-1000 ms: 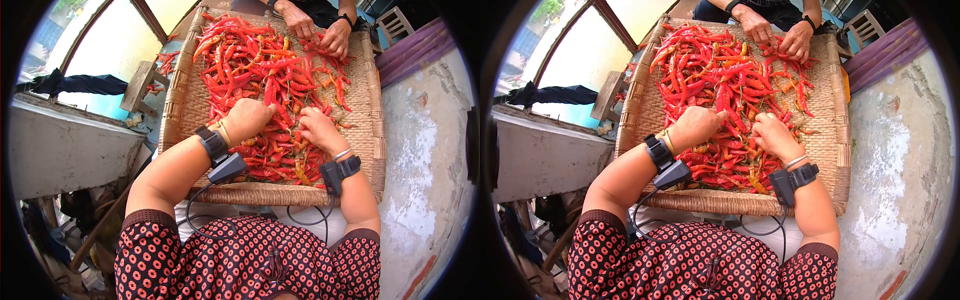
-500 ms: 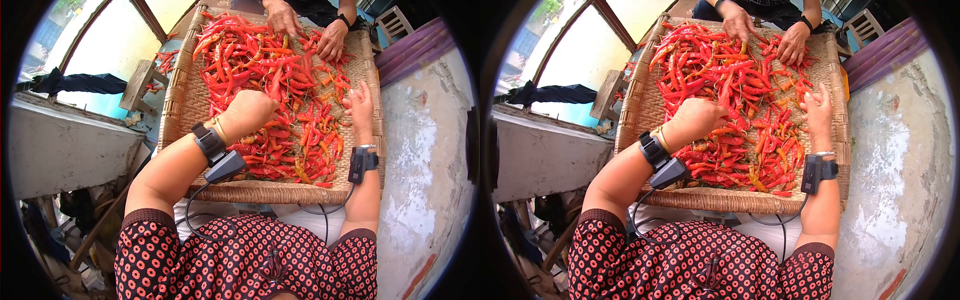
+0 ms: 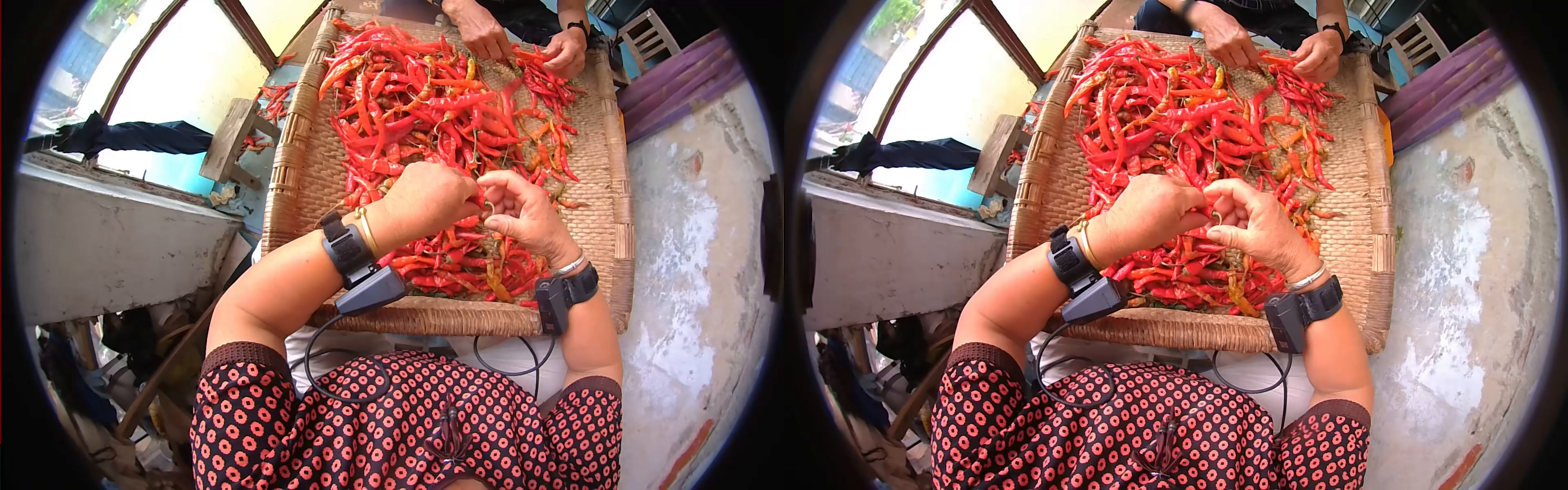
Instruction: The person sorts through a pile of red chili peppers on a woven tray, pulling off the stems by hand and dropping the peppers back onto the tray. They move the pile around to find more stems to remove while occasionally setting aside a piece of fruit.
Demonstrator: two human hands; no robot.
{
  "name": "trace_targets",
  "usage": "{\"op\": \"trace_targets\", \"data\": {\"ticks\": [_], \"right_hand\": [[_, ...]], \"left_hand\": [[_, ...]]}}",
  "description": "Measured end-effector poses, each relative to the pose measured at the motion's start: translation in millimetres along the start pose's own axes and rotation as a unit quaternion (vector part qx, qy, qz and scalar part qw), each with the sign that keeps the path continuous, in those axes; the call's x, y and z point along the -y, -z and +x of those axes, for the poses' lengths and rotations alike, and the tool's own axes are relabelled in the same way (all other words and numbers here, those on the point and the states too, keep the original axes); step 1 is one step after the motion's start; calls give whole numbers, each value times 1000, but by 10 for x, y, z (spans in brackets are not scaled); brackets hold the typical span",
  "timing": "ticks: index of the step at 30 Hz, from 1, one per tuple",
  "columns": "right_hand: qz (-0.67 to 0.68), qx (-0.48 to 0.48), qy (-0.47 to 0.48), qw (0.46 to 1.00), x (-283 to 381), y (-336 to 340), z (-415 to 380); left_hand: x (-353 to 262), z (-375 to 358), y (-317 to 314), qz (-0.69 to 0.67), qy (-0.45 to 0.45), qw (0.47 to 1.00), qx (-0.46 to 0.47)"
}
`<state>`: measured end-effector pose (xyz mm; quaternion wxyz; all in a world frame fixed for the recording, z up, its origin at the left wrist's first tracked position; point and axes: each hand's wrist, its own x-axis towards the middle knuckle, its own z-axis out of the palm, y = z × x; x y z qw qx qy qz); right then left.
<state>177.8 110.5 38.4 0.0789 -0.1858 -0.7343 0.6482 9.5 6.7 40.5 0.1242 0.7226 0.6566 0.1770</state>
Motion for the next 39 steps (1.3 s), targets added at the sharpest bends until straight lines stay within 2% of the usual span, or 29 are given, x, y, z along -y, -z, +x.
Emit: {"op": "trace_targets", "data": {"ticks": [2, 3, 4, 5, 6, 8, 10, 11, 12, 13, 14, 15, 18, 19, 21, 22, 24, 25, 26, 28, 34, 37, 39], "right_hand": [[44, -22, 14, 999, 70, -31, -11], [-21, -34, 43, 998, 40, -31, -3], [-19, -34, 42, 998, 25, -24, 1], [-12, -42, 18, 999, 14, -4, 2], [-5, -49, -7, 999, 5, 14, 0], [0, -91, 1, 996, 50, 97, -9], [4, -153, 4, 988, 16, 308, -21], [15, -210, 12, 977, -3, 420, -36], [26, -266, 19, 963, -24, 542, -52], [27, -265, 19, 964, -104, 705, -69], [33, -344, 51, 937, -228, 871, -78], [38, -421, 86, 902, -231, 910, -44], [46, -471, 49, 880, -224, 849, -8], [8, -447, 6, 894, -229, 795, -5], [-76, -333, -62, 938, -294, 638, 31], [-244, -269, 19, 932, -346, 511, 67], [-299, -167, 74, 937, -329, 229, 101], [-365, -124, 117, 915, -389, 141, 154], [-401, -114, 142, 898, -416, 31, 186], [-447, -90, 149, 878, -389, -98, 198], [-464, -85, 93, 877, -549, 77, 181], [-456, -93, 104, 879, -557, 104, 197], [-465, -95, 110, 873, -571, 81, 203]], "left_hand": [[18, 11, -30, -18, -3, 1000, -20], [14, 14, -38, -50, -10, 998, -35], [24, 12, -34, -79, -14, 996, -51], [33, 14, -15, -106, -37, 993, -28], [49, 19, 14, -106, -36, 993, -27], [134, 24, 93, -144, -17, 989, -25], [363, 9, 197, -15, 44, 998, -30], [463, 2, 289, 98, 78, 992, 14], [554, -16, 358, 151, 147, 976, 57], [630, -34, 389, 192, 185, 962, 64], [688, -61, 405, 233, 223, 944, 72], [729, -78, 428, 236, 224, 943, 70], [796, -136, 424, 237, 240, 936, 104], [821, -161, 387, 230, 240, 938, 102], [866, -162, 310, 223, 240, 940, 97], [893, -168, 279, 226, 234, 942, 89], [973, -166, 217, 230, 228, 943, 80], [1019, -163, 194, 194, 184, 959, 88], [1055, -162, 176, 158, 140, 973, 97], [1003, -146, 171, 158, 125, 973, 110], [966, -129, 94, 142, 92, 979, 113], [874, -73, 169, 124, 86, 979, 139], [816, -41, 291, 14, 96, 984, 150]]}}
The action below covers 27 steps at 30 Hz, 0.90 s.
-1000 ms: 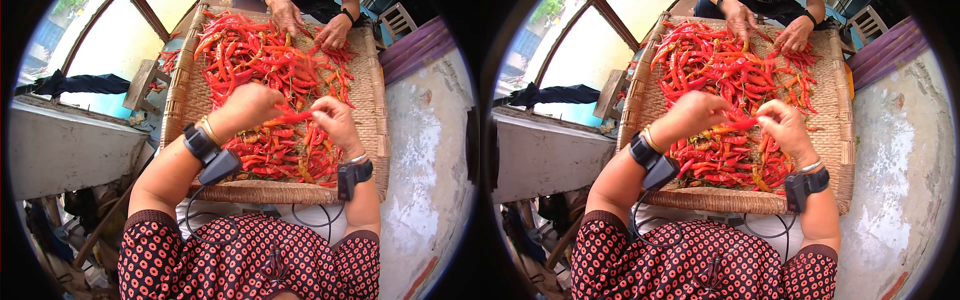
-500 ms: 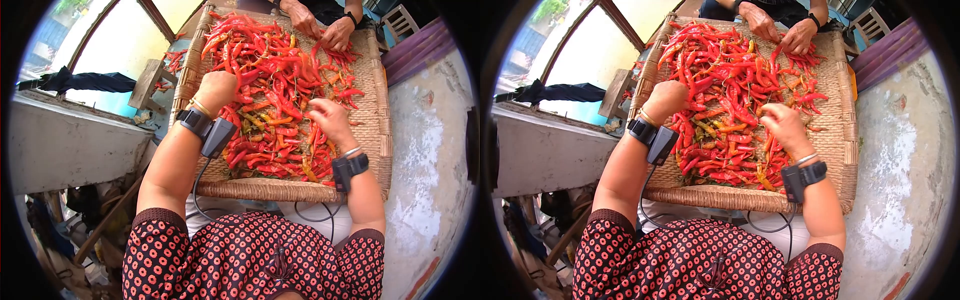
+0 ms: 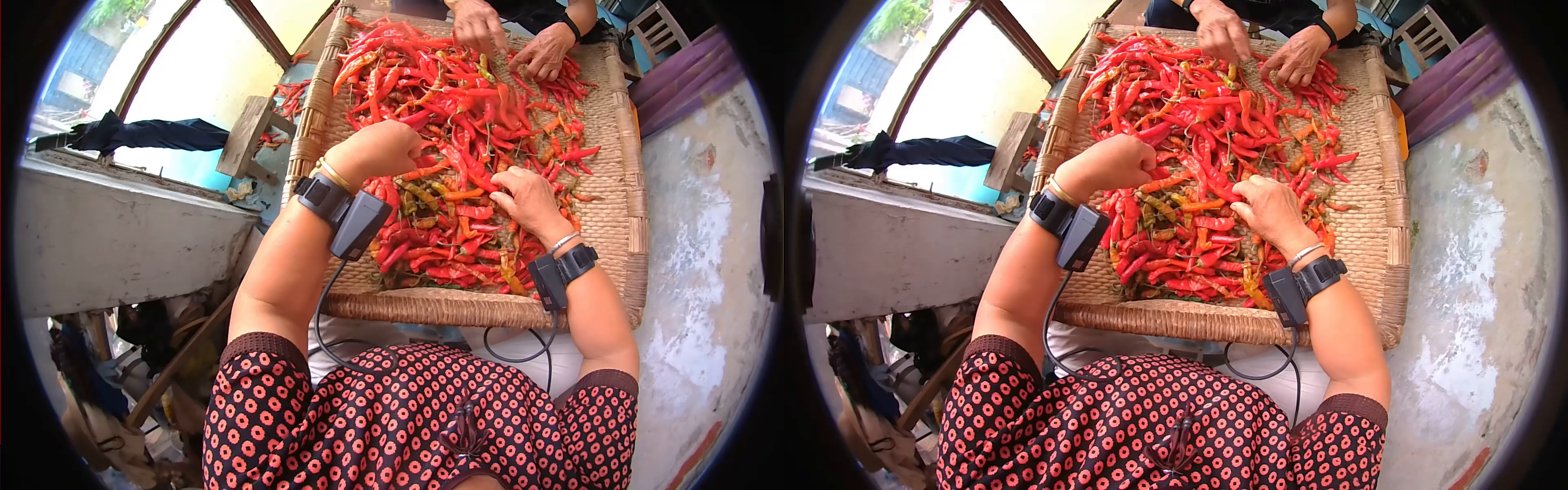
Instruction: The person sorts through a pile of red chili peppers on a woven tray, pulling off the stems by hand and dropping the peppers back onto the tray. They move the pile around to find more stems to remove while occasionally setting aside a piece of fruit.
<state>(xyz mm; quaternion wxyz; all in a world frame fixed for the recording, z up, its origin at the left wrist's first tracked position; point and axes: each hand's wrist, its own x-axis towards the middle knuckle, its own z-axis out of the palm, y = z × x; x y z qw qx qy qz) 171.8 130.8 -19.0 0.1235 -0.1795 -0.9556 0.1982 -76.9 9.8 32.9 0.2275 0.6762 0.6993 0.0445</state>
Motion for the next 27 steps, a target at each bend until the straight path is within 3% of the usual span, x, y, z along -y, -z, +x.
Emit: {"op": "trace_targets", "data": {"ticks": [3, 8, 12, 13, 15, 17, 19, 20, 25, 27], "right_hand": [[1, 3, -6, 1000, -30, 53, 26], [170, -13, -112, 979, -141, 545, 30], [412, -104, -243, 872, -430, 786, -80], [411, -105, -242, 873, -440, 791, -77], [473, -240, -289, 797, -398, 812, -51], [423, -233, -311, 818, -426, 695, -61], [240, -196, -241, 920, -509, 480, -42], [197, -154, -213, 945, -456, 448, -60], [216, -86, -184, 955, 166, 399, 26], [261, -46, -99, 959, 238, 350, 23]], "left_hand": [[-13, -31, 104, -99, -20, 995, 20], [38, 0, 34, -118, -1, 992, 43], [-127, -2, 96, -214, 12, 976, 35], [-156, 2, 86, -214, 11, 976, 34], [-223, 31, 67, -325, 53, 944, 36], [-249, 84, -27, -365, 41, 930, 15], [-331, 88, -48, -448, 74, 891, 12], [-389, 75, -44, -448, 74, 891, 11], [-554, 79, -179, -425, 40, 904, 20], [-587, 68, -210, -381, 19, 924, 27]]}}
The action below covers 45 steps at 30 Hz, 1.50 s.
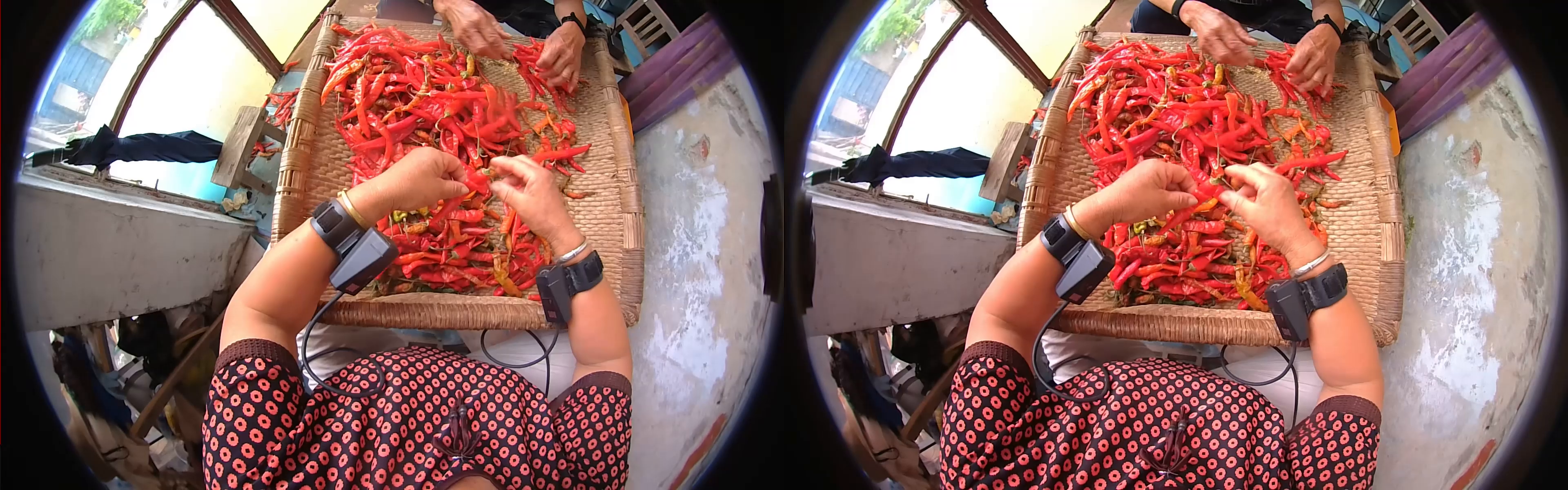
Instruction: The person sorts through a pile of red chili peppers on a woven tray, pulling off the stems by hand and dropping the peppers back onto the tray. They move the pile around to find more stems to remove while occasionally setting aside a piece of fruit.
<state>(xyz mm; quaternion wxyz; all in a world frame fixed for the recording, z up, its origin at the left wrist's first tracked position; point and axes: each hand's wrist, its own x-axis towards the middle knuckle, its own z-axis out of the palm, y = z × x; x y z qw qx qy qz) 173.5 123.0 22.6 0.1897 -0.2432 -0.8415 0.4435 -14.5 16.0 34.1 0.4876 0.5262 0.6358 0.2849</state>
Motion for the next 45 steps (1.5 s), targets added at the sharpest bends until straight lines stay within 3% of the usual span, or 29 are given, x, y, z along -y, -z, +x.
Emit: {"op": "trace_targets", "data": {"ticks": [2, 6, 8, 10, 11, 13, 15, 16, 18, 20, 22, 27, 30, 34, 37, 39, 40, 42, 44, 45], "right_hand": [[196, 79, -109, 971, 52, -38, -54], [191, 110, -147, 964, 131, -25, -41], [244, 140, -198, 939, 97, 4, -35], [225, 137, -193, 945, 92, 90, -14], [226, 122, -186, 948, 20, 154, -2], [230, 41, -176, 956, -47, 381, 29], [331, -100, -156, 925, -277, 607, 55], [331, -99, -155, 926, -309, 651, 51], [391, -293, -161, 858, -344, 718, 54], [364, -276, -176, 872, -441, 674, 29], [321, -159, -192, 914, -389, 519, 37], [228, 7, -196, 954, -227, 135, 44], [156, 47, -197, 967, -157, 81, 18], [157, 47, -215, 963, -136, 91, 11], [139, 40, -202, 969, -100, 102, 9], [144, 58, -187, 970, -106, 85, -1], [148, 77, -172, 971, -108, 78, -9], [134, 102, -132, 977, -87, 52, -28], [121, 128, -91, 980, -12, 4, -58], [91, 131, -45, 986, 72, -7, -67]], "left_hand": [[22, 7, -46, 30, -17, 999, 0], [59, 35, -142, -5, 0, 1000, 28], [78, 25, -192, 72, -104, 992, -3], [6, -24, -141, 97, -97, 990, -7], [-12, -45, -76, 174, -102, 979, -39], [47, -56, 79, 300, -102, 944, -93], [99, -84, 236, 434, -6, 894, -113], [121, -98, 302, 482, 42, 866, -126], [219, -86, 375, 500, 52, 855, -129], [308, -66, 370, 518, 63, 843, -131], [342, -37, 295, 495, -20, 866, -76], [348, -74, 176, 548, 1, 831, -94], [409, -26, 152, 568, 7, 817, -96], [339, -13, 155, 573, 10, 814, -97], [160, -88, 284, 543, 30, 836, -75], [35, -154, 410, 435, 3, 900, -35], [-52, -187, 436, 434, 3, 900, -35], [-200, -249, 462, 248, 54, 966, 53], [-226, -276, 420, 224, 51, 971, 68], [-242, -278, 373, 226, -4, 970, 85]]}}
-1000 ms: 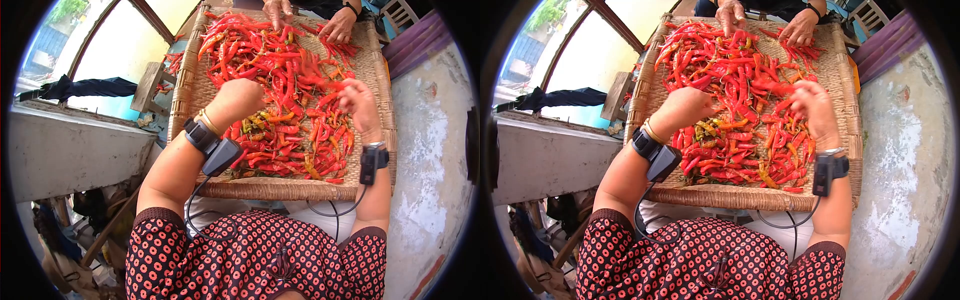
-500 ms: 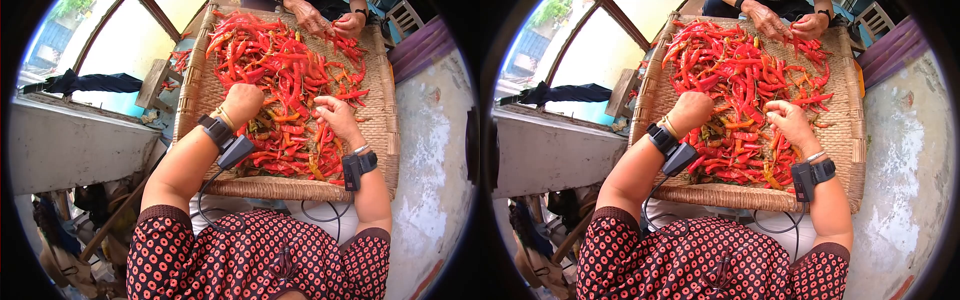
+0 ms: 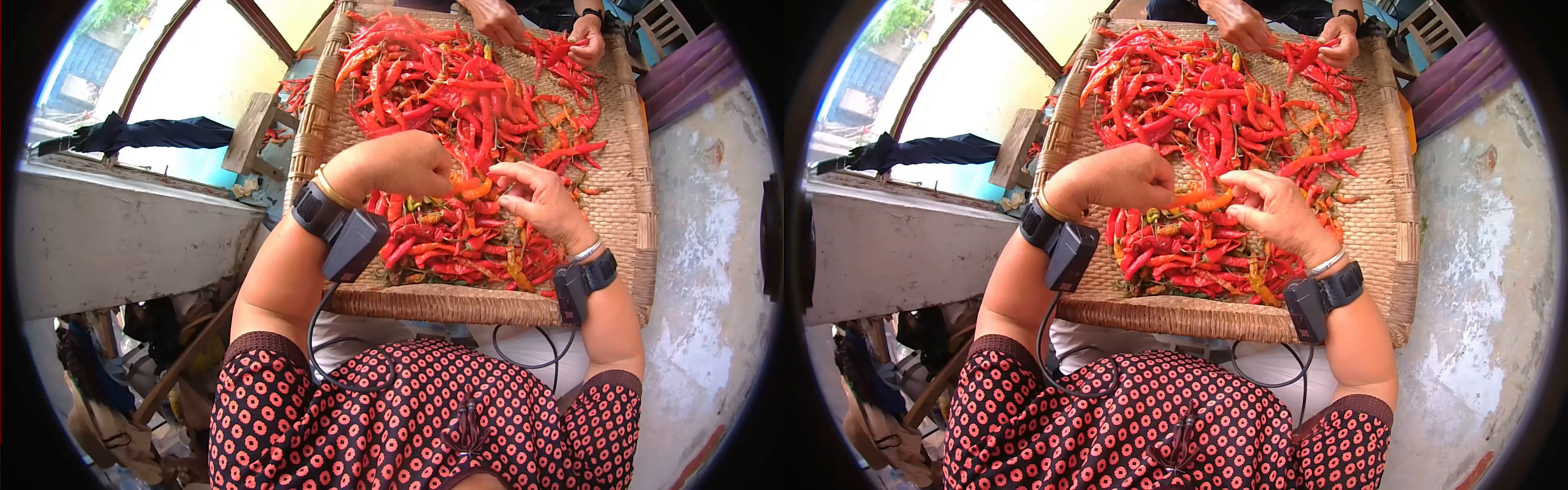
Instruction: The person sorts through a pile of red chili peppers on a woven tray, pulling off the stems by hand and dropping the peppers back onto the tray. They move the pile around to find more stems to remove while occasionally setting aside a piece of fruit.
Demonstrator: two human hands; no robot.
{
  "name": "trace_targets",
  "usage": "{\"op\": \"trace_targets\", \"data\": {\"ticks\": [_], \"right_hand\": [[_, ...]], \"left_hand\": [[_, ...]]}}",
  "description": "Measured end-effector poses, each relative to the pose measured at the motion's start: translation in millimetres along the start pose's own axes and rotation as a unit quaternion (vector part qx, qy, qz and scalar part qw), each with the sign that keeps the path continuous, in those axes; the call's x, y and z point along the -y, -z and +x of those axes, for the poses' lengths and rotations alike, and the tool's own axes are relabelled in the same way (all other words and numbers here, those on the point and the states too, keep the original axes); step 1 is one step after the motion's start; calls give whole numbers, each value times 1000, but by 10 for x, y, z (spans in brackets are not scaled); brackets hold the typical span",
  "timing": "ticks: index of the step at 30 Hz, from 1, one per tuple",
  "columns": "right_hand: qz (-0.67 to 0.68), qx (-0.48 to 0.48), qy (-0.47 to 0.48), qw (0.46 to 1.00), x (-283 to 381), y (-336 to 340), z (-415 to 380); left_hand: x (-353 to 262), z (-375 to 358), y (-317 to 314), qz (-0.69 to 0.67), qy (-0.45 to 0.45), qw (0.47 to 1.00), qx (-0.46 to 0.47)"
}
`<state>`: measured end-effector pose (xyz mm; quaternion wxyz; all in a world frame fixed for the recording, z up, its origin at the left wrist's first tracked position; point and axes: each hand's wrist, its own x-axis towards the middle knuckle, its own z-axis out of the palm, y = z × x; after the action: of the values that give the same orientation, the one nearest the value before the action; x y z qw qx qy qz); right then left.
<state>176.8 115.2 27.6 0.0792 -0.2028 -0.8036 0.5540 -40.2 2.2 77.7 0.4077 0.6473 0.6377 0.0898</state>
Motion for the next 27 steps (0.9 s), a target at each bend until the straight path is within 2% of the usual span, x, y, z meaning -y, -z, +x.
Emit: {"op": "trace_targets", "data": {"ticks": [1, 3, 5, 7, 9, 10, 11, 13, 15, 16, 17, 18, 19, 21, 22, 23, 24, 25, 26, 27], "right_hand": [[-37, 5, 43, 998, 87, -24, -2], [-45, 9, 63, 997, 163, -59, -1], [-57, 25, 110, 992, 117, -86, 13], [-91, 17, 125, 988, 66, -81, 20], [-57, 6, 60, 997, 35, -47, 7], [-18, 5, 10, 1000, 40, -6, 9], [20, 3, -39, 999, 48, 55, 16], [28, -57, -74, 995, -32, 235, 23], [152, -151, -98, 972, -172, 420, -8], [152, -150, -98, 972, -206, 465, -1], [185, -241, -93, 948, -221, 501, 4], [216, -330, -87, 915, -225, 523, 3], [215, -331, -87, 915, -247, 528, -3], [94, -271, -147, 947, -321, 511, -8], [90, -277, -127, 948, -347, 520, -9], [-40, -123, -79, 988, -456, 359, 7], [-52, -78, -79, 992, -266, 197, -8], [-109, -36, -2, 993, -308, 111, 50], [-144, 3, 10, 989, -296, 3, 63], [-221, 13, 73, 972, -300, -81, 85]], "left_hand": [[-35, 4, -33, 6, -56, 998, 3], [-83, 31, -109, -9, -67, 998, -6], [-75, 82, -181, 5, -126, 988, -90], [-44, 117, -228, 2, -147, 983, -112], [-29, 154, -269, -188, -106, 961, -171], [6, 175, -227, -151, -50, 970, -183], [14, 184, -201, -151, -50, 970, -183], [16, 187, -175, 46, -7, 980, -195], [69, 205, -340, 83, 1, 979, -185], [43, 191, -396, 162, 16, 975, -151], [30, 194, -446, 240, 29, 963, -116], [87, 239, -532, 248, 10, 960, -130], [121, 264, -597, 248, 9, 960, -129], [142, 277, -676, 259, -18, 956, -134], [139, 281, -679, 256, -19, 957, -136], [128, 281, -678, 256, -19, 957, -137], [92, 267, -663, 264, -12, 959, -106], [95, 292, -608, 276, -7, 958, -79], [106, 312, -609, 276, -7, 958, -77], [130, 348, -616, 269, 6, 958, -98]]}}
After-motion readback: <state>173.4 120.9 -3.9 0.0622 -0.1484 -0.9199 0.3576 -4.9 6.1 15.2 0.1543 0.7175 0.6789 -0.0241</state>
